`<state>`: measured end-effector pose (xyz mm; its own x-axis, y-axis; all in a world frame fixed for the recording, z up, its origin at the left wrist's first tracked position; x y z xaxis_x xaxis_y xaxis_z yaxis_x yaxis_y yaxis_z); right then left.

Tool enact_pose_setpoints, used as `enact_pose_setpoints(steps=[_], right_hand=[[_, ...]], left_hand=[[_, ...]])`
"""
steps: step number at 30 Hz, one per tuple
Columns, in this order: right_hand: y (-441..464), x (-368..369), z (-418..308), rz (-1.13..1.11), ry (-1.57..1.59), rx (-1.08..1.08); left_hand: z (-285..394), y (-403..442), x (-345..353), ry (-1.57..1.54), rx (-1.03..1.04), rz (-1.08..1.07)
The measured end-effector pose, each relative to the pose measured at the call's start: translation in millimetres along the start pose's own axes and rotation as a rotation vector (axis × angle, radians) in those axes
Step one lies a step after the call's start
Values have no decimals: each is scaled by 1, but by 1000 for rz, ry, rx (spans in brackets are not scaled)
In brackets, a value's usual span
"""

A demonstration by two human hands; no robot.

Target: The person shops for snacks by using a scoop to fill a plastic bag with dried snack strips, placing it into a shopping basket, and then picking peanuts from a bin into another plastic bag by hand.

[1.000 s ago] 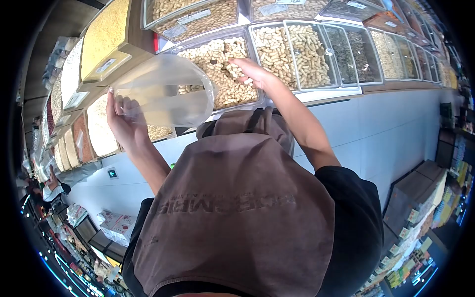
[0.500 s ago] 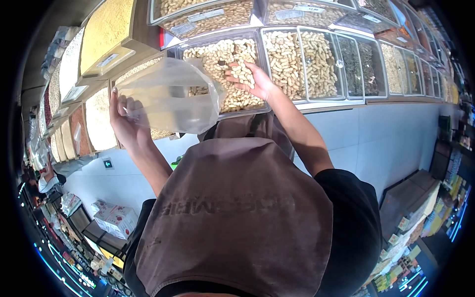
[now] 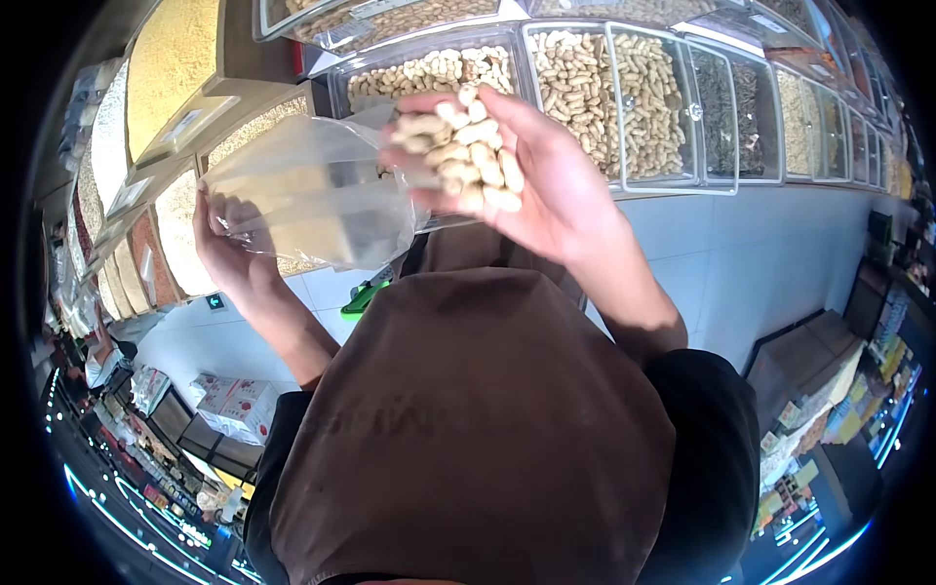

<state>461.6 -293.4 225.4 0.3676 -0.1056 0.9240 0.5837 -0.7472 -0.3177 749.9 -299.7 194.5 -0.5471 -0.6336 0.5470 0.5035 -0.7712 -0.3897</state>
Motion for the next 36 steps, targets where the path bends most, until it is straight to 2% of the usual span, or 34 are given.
enact_pose_setpoints(steps=[1, 3, 5, 8, 9, 11, 12, 19, 21, 22, 23, 25, 27, 29, 32, 34, 35, 36], right_hand=[[-13, 35, 2, -4, 35, 32], [-30, 71, 10, -17, 20, 95], [-39, 84, 20, -5, -9, 147], [-41, 84, 31, 34, -41, 196], [-39, 82, 33, 48, -51, 207], [-36, 78, 35, 74, -64, 224], [-34, 77, 37, 86, -73, 233], [-13, 64, 40, 158, -142, 246], [-7, 62, 36, 181, -166, 239], [-3, 60, 34, 197, -179, 230], [0, 59, 31, 213, -196, 216], [9, 54, 25, 242, -237, 185], [22, 40, 17, 301, -300, 130], [36, 6, 18, 375, -336, 103], [37, -41, 34, 339, -314, 141], [22, -50, 19, 469, -552, -11], [17, -50, 16, 464, -557, -17], [14, -41, 7, 367, -656, -81]], left_hand=[[-4, 9, -7, 24, -25, 7], [-9, 23, -6, -25, -144, -223], [-2, 14, -5, 129, 49, 69], [-16, 26, 4, -131, -260, -349], [-15, 13, 22, -205, -274, -391], [-12, -1, 35, -145, -157, -276], [-15, -8, 43, -193, -185, -336], [-40, -30, 76, -115, -226, -390], [-41, -31, 74, -40, -203, -216], [-44, -31, 79, -85, -236, -331], [-43, -33, 82, -85, -231, -328], [-50, -35, 55, -69, -289, 97], [-47, -36, 84, -98, -258, -270], [-49, -41, 88, -65, -230, -276], [-48, -49, 95, -75, -201, -315], [-47, -56, 97, -49, -183, -299], [-45, -58, 97, -18, -172, -285], [-44, -59, 97, -22, -168, -295]])
Point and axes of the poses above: each hand's wrist, its own y-axis towards the middle knuckle, its own x-axis out of the palm, z = x × y, the point moved 9 cm from there along y, towards the middle knuckle, and after that the axes turned 2 degrees about y, right-handed, at the moved point
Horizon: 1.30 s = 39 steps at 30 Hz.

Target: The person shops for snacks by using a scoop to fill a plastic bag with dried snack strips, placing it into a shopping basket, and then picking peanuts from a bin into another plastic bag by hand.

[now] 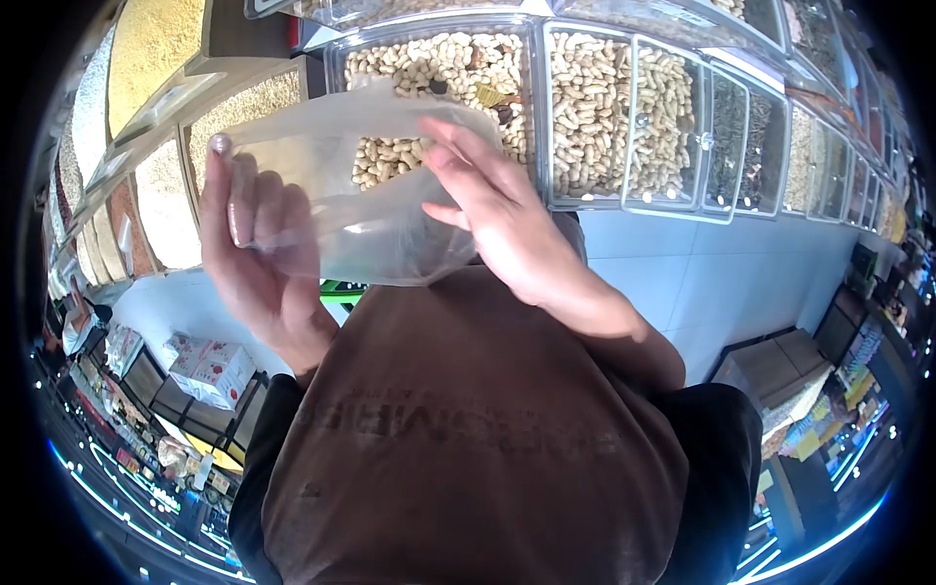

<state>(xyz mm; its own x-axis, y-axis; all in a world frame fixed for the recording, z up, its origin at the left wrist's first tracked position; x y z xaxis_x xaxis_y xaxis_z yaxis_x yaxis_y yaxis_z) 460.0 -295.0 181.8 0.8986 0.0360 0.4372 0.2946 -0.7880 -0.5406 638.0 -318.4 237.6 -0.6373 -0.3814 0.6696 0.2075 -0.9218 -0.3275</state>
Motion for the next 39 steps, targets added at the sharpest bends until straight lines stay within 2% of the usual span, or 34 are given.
enact_pose_setpoints(steps=[3, 5, 6, 7, 9, 11, 12, 13, 15, 18, 21, 22, 25, 26, 29, 31, 33, 34, 35, 37, 39], right_hand=[[-14, -15, -31, -135, -160, -243], [-25, -38, -51, -8, -121, -397], [-28, -50, -51, 108, -207, -419], [-26, -57, -43, 111, -206, -431], [-14, -66, 3, 27, -692, -364], [-5, -67, 54, -91, -1092, -391], [-2, -66, 69, -104, -1262, -330], [0, -71, 89, -85, -1506, -530], [9, -84, 110, -70, -1582, -443], [8, -91, 114, -117, -1483, -390], [6, -91, 113, -108, -1524, -384], [1, -88, 107, -73, -1515, -526], [4, -90, 113, -153, -1530, -433], [2, -92, 114, -103, -1527, -537], [-1, -99, 114, -153, -1461, -577], [-10, -104, 100, -157, -1401, -562], [-24, -116, 82, -109, -1186, -600], [-24, -123, 85, -151, -1208, -495], [-29, -125, 81, -157, -1210, -490], [-44, -122, 63, -167, -1194, -583], [-54, -116, 60, -260, -1166, -550]], left_hand=[[20, -1, -2, -264, 40, -196], [51, -4, -16, -265, 161, -138], [62, -6, -19, -273, 186, -169], [71, -9, -23, -281, 211, -200], [78, -16, -33, -247, 226, -183], [78, -22, -41, -189, 253, -135], [77, -27, -39, -167, 256, -151], [75, -33, -37, -166, 259, -154], [71, -46, -38, -128, 292, -88], [63, -60, -41, -105, 294, -25], [55, -69, -38, -105, 286, -65], [54, -71, -36, -111, 290, -78], [51, -81, -30, -88, 307, -107], [49, -84, -27, -91, 315, -111], [41, -93, -17, -124, 341, -103], [42, -104, 1, -246, 378, -221], [51, -123, 25, -283, 420, -297], [58, -134, 39, -286, 455, -328], [63, -145, 50, -287, 491, -359], [69, -165, 80, -240, 499, -579], [58, -189, 91, -245, 568, -530]])
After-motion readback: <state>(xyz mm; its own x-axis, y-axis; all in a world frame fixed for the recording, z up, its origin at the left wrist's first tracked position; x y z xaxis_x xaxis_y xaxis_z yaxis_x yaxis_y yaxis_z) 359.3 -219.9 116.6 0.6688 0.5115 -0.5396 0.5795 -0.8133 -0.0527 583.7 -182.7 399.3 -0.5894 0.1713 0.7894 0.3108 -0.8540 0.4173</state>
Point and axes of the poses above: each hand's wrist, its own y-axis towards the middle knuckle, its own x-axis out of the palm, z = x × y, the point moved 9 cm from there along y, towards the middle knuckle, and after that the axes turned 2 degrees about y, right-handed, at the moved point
